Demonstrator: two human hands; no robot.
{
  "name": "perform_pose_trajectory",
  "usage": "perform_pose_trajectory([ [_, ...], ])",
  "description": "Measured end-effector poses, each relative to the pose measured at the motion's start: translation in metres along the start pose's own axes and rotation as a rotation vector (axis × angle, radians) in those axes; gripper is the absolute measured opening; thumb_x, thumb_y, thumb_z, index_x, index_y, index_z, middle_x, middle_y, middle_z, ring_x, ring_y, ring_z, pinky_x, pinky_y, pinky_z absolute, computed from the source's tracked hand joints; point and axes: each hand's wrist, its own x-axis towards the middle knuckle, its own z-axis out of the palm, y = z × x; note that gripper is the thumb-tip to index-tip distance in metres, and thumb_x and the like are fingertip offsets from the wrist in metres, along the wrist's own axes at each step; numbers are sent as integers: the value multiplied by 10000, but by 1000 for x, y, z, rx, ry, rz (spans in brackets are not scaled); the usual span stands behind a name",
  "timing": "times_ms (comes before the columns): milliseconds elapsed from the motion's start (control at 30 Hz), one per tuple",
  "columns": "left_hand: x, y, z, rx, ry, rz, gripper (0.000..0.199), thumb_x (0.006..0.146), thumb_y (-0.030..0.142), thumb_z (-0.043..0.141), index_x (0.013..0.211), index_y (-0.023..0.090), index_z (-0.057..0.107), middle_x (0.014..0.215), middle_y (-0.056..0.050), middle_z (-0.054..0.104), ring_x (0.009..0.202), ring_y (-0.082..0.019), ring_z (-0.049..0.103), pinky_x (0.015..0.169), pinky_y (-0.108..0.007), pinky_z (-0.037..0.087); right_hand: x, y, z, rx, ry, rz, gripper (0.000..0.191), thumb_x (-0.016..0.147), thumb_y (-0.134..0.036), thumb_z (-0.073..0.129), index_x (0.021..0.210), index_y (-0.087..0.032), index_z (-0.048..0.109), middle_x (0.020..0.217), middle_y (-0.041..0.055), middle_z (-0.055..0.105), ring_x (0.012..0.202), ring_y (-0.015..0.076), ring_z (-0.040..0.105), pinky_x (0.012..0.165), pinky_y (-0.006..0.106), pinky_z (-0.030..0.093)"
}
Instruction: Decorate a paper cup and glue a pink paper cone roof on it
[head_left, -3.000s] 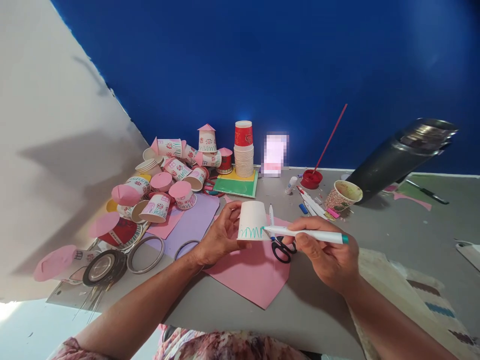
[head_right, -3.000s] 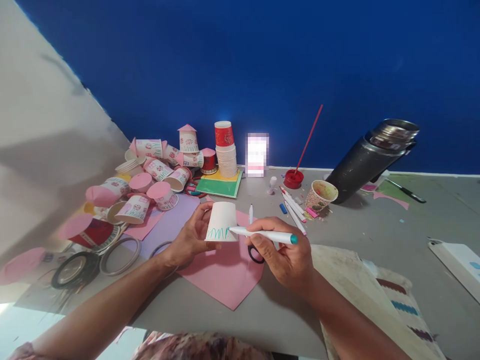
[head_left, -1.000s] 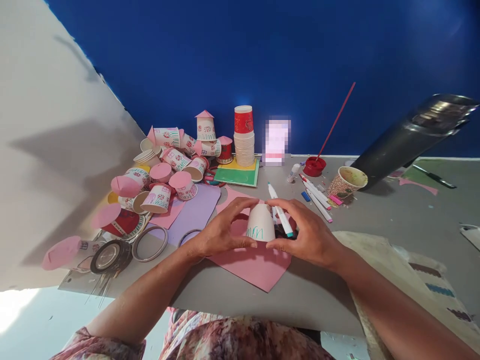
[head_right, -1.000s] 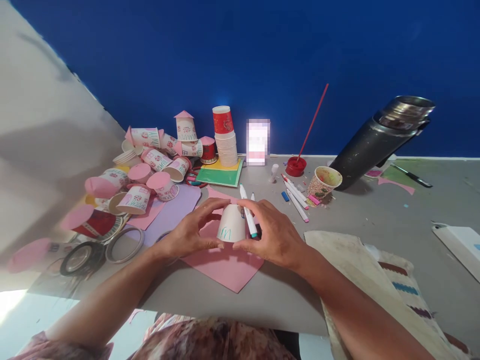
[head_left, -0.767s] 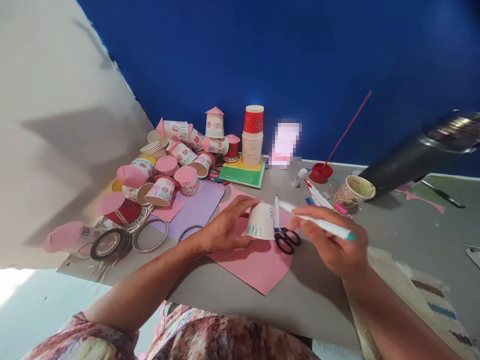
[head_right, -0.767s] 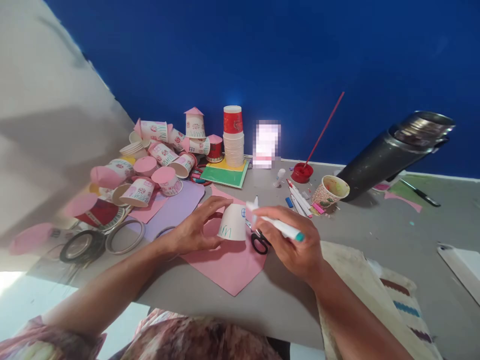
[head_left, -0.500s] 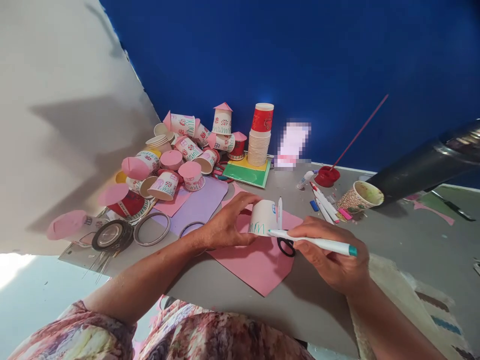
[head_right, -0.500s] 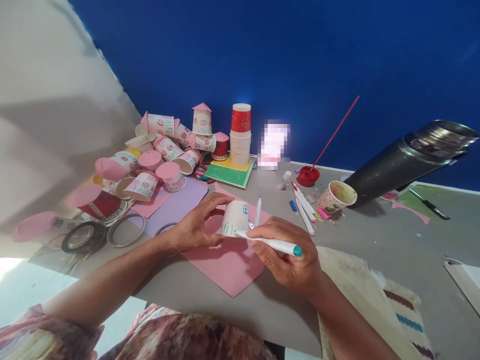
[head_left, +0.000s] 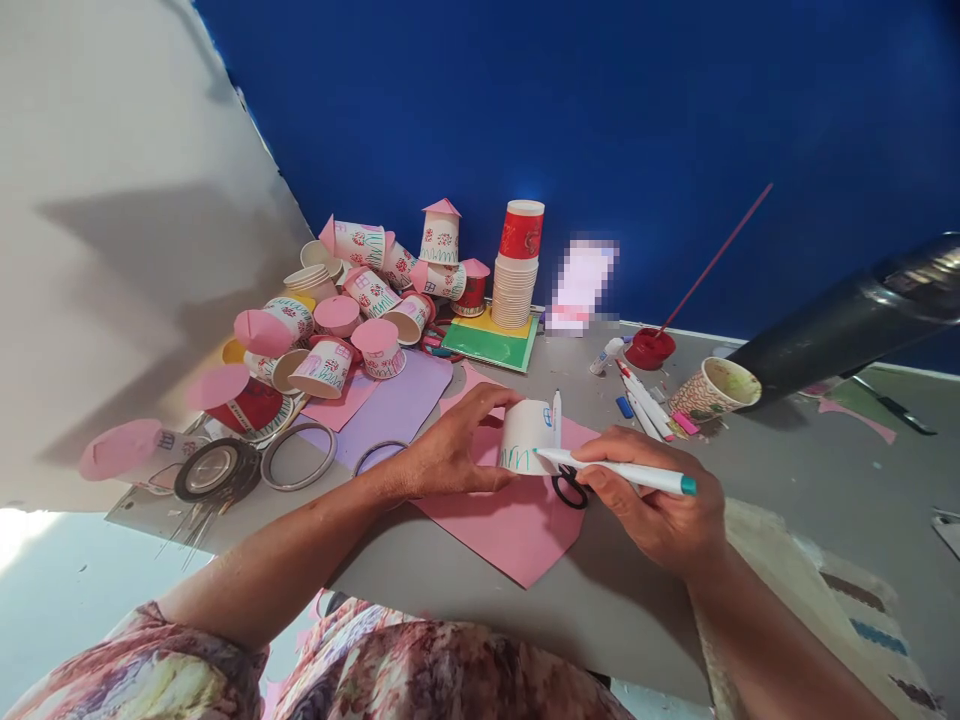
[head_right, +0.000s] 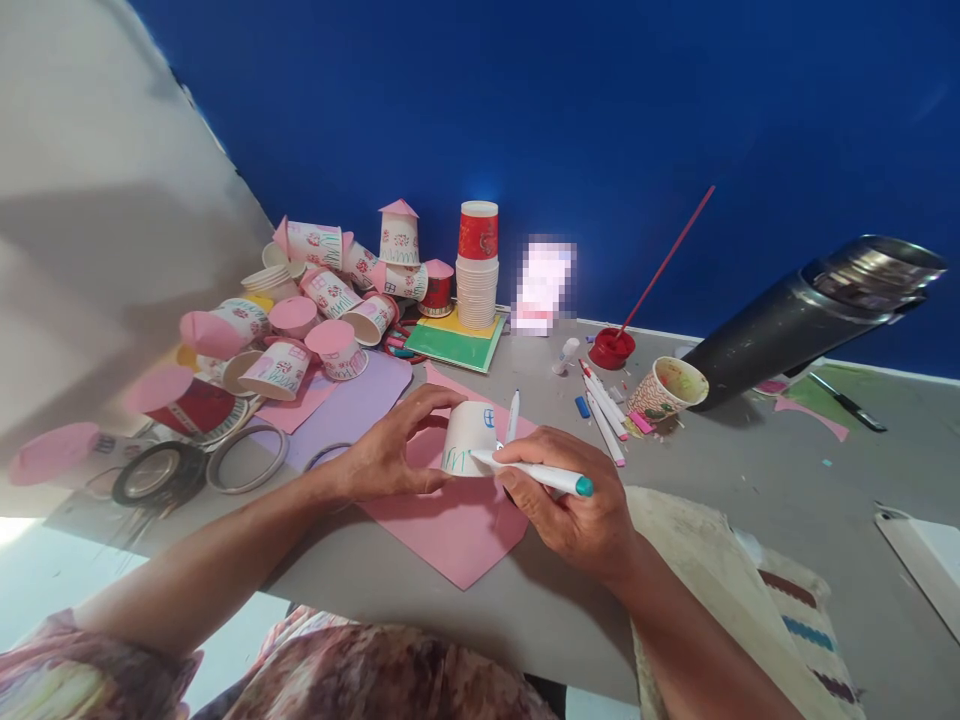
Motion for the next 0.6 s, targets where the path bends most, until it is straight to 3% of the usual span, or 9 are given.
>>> perform_pose_trajectory([
  [233, 1, 4, 0, -9, 34, -3, 738, 702, 227, 870, 1375, 294, 576, 1345, -116, 574, 1279, -335, 570, 1052, -513, 563, 4, -3, -1, 48, -7, -54, 122, 914, -152, 672, 979, -231, 739, 737, 19, 743, 602, 167, 642, 565, 298, 487],
  [367, 1, 2, 0, -13, 44, -7, 741, 690, 232, 883, 1371, 295, 598, 1333, -114, 558, 1287, -337, 553, 1054, -518, 565, 3, -2, -2, 3, 19, 24, 104, 938, -181, 656, 968, -228, 744, 743, 32, 751, 592, 170, 642, 552, 305, 475],
  [600, 1, 0, 0, -8, 21, -3, 760, 685, 228, 888, 1382, 301, 596, 1307, -106, 557, 1268, -324, 557, 1069, -526, 561, 5, -2, -4, 57, -74, 14, 94, 944, -194, 640, 926, -212, 731, 698, 16, 726, 550, 152, 603, 529, 297, 453],
])
